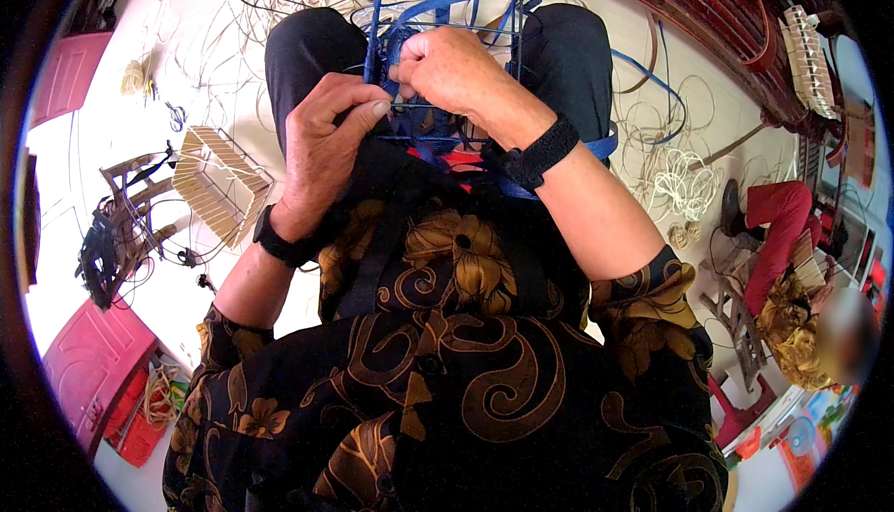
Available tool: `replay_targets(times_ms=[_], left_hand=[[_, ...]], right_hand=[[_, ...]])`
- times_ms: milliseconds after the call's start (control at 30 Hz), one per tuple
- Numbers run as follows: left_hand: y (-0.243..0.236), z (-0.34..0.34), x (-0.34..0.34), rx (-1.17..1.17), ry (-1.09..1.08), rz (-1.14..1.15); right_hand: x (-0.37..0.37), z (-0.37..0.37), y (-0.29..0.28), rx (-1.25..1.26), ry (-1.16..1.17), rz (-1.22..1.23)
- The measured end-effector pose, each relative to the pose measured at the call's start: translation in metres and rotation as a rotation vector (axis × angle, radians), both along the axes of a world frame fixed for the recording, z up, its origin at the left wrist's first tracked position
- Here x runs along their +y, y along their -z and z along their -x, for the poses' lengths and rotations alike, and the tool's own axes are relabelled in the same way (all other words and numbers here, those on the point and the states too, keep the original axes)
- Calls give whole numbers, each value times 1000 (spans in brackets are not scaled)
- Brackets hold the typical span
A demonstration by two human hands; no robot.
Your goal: The person weaves a basket by threading blue plastic strips through a wire frame while sitting on the floor.
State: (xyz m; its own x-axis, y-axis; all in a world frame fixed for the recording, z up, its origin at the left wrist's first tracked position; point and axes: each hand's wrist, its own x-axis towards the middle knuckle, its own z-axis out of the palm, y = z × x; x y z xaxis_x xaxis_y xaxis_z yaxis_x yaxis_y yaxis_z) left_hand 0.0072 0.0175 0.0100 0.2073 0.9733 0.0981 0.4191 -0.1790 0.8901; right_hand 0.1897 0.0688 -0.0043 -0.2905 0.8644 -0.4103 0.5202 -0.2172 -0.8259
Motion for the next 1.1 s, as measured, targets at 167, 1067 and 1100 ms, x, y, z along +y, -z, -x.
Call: replay_targets(times_ms=[167, 1067, 1100], left_hand=[[-8, -1, 6, 86, 108, 35], [-25, 0, 24, 202, 269, 142], [-25, 0, 25, 220, 281, 171]], right_hand=[[3, 2, -12, 144, 52, 141], [13, 8, -8, -114, -138, -47], [13, 7, -7, -71, -122, 4]])
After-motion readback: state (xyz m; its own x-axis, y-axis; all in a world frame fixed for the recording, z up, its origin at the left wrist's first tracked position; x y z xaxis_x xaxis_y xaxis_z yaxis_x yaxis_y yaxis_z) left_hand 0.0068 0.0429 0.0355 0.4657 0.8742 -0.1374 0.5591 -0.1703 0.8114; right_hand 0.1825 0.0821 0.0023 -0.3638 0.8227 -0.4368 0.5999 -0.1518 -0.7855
